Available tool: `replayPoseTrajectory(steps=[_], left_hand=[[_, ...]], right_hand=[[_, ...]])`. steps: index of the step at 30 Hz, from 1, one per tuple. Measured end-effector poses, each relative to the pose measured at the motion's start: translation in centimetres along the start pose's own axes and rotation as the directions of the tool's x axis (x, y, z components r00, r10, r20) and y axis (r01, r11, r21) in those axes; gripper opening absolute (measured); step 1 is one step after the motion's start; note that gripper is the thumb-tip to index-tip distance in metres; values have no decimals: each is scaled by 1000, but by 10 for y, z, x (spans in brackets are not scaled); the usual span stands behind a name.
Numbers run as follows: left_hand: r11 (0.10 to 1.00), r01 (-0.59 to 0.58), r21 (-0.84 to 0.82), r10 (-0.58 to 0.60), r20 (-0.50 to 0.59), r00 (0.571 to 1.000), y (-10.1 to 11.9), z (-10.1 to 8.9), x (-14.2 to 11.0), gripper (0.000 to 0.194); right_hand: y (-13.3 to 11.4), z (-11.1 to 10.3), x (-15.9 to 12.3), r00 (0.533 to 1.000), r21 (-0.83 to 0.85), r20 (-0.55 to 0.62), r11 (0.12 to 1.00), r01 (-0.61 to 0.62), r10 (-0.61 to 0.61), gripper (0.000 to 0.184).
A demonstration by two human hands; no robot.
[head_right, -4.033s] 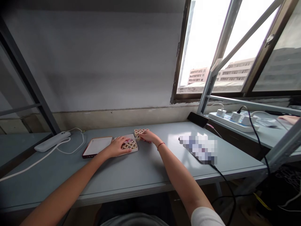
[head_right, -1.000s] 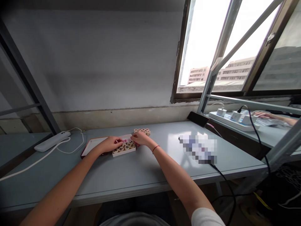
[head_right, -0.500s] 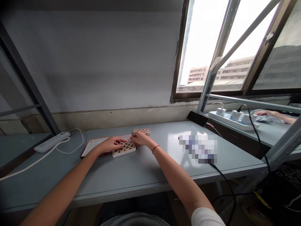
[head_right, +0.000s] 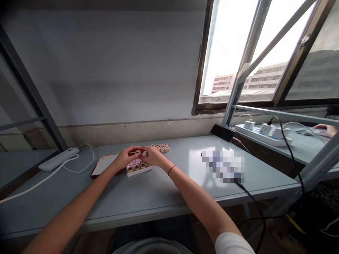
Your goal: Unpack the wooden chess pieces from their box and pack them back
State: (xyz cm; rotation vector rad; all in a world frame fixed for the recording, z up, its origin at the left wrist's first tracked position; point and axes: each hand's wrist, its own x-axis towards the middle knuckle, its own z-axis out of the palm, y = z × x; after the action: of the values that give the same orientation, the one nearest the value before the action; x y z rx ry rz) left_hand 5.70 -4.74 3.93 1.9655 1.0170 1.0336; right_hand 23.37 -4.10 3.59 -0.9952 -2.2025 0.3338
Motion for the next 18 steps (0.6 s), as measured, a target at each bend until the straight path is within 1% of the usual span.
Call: replayPoseTrajectory(steps=[3,5,7,9,12,15,18], left_hand=[[995,28,-92,-34,-67,997,1,2,1,44],[996,44,-81,-54,-116,992,-2,2,1,44],[997,76,-23,-78,-133,988,-5,1,1,41],[994,105,40,-99,-127,987,-8,0,0,36],[990,99,100,-83,-157,984,-12,-1,1,31],[989,79,126,-51,-209,977,-13,-1,2,32],[986,92,143,-60,-215,975,-10,0,2,37]], right_hand=[[4,-2,2,998,101,-11,994,-53,54,20],[15,-9,4,991,125,-39,985,-121,127,23],[30,-17,4,969,120,-72,966,-228,238,24],[45,-24,3,936,89,-68,936,-340,346,24],[61,-32,-1,885,-11,3,885,-465,465,24],[70,-32,-5,855,-100,63,855,-509,516,23],[76,-29,-6,832,-157,60,829,-537,551,22]])
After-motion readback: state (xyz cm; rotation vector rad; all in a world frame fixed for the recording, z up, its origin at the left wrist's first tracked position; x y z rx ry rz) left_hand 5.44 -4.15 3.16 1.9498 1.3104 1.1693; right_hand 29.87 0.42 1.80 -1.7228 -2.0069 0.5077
